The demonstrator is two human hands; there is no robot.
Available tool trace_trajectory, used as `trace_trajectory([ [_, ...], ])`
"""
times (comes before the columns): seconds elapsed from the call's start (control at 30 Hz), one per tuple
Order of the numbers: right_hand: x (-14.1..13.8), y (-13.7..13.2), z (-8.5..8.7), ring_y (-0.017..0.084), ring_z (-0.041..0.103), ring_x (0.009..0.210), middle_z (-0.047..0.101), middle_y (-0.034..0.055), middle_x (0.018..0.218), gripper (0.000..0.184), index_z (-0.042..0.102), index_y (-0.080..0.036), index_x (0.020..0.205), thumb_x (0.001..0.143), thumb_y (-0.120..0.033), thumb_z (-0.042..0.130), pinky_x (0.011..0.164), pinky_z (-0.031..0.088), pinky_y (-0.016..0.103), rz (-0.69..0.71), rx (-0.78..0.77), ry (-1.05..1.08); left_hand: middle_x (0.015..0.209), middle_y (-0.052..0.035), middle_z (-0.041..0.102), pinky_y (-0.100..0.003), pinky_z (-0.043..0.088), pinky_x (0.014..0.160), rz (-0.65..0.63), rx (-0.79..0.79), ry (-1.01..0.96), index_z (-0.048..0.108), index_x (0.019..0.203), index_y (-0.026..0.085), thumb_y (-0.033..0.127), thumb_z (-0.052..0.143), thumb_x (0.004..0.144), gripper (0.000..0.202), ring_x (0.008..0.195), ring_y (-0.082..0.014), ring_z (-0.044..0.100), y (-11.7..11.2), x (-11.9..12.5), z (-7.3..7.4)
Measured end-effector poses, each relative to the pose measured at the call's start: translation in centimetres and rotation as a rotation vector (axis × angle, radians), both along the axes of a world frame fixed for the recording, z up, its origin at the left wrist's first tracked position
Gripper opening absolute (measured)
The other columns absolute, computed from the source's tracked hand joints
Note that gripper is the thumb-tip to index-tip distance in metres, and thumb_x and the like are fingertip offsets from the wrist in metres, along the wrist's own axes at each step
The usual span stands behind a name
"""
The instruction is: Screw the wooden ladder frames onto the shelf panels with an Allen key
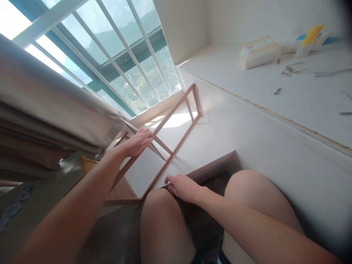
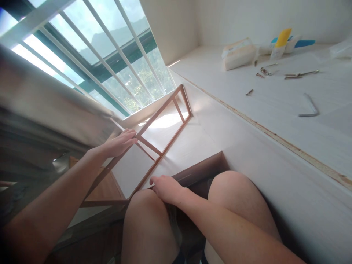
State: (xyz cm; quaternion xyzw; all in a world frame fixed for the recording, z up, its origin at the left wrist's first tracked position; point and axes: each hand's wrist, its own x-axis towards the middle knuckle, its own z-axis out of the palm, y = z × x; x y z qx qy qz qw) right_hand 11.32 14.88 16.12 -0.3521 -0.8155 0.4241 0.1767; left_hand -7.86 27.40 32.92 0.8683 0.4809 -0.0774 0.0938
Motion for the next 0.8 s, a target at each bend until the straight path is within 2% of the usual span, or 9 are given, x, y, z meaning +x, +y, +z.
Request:
trace_trajectory([
  [0.13, 0.0, 0.4, -0.9, 0.023, 0.067, 0.085, 0.072, 0.0098, 0.089, 0.024, 0.066, -0.018, 0.109, 0.088, -0.023, 0.056, 0.074, 0.046, 0.03, -0.075, -0.064, -0.023, 0.083, -0.002, 0.041, -0.042, 0.031, 0.097, -0.003, 0.003, -0.03, 0.032, 0.074, 0.022, 0.033, 0.031, 0.096, 0.024, 0.086, -0.021, 0.04, -1.1, -0.1, -0.1],
  [0.4, 0.0, 1.2, -3.0, 0.022, 0.067, 0.074, 0.072, 0.0077, 0.074, 0.012, 0.073, -0.018, 0.078, 0.08, -0.017, 0.061, 0.067, 0.045, 0.029, -0.147, -0.089, -0.061, 0.088, -0.0033, 0.042, -0.039, 0.034, 0.088, -0.052, -0.002, -0.018, 0.034, 0.078, 0.022, 0.036, 0.031, 0.098, 0.024, 0.089, -0.0218, 0.038, -4.3, -0.6, 0.0],
  [0.57, -0.2, 1.4, -4.3, 0.018, 0.067, 0.065, 0.072, 0.0052, 0.069, 0.012, 0.073, -0.018, 0.077, 0.082, -0.018, 0.061, 0.061, 0.046, 0.025, -0.188, -0.124, -0.049, 0.092, -0.004, 0.043, -0.041, 0.033, 0.09, -0.07, 0.002, -0.038, 0.036, 0.082, 0.021, 0.035, 0.031, 0.098, 0.022, 0.092, -0.0224, 0.038, -5.4, -1.1, -0.2],
  [0.67, -0.2, 1.5, -3.9, 0.017, 0.067, 0.066, 0.072, 0.004, 0.068, 0.016, 0.072, -0.018, 0.079, 0.086, -0.021, 0.058, 0.062, 0.047, 0.024, -0.193, -0.112, -0.019, 0.093, -0.0042, 0.043, -0.041, 0.034, 0.091, -0.078, 0.007, -0.054, 0.039, 0.085, 0.021, 0.033, 0.032, 0.097, 0.019, 0.094, -0.0227, 0.039, -5.7, -1.0, -0.1],
  [0.8, -0.2, 1.8, -2.4, 0.016, 0.067, 0.064, 0.072, 0.0031, 0.066, 0.026, 0.069, -0.019, 0.07, 0.09, -0.026, 0.055, 0.064, 0.048, 0.024, -0.205, -0.089, 0.088, 0.092, -0.004, 0.043, -0.041, 0.036, 0.089, -0.061, 0.008, -0.081, 0.037, 0.081, 0.021, 0.025, 0.038, 0.091, 0.011, 0.092, -0.0226, 0.039, -5.9, -0.8, -0.1],
])
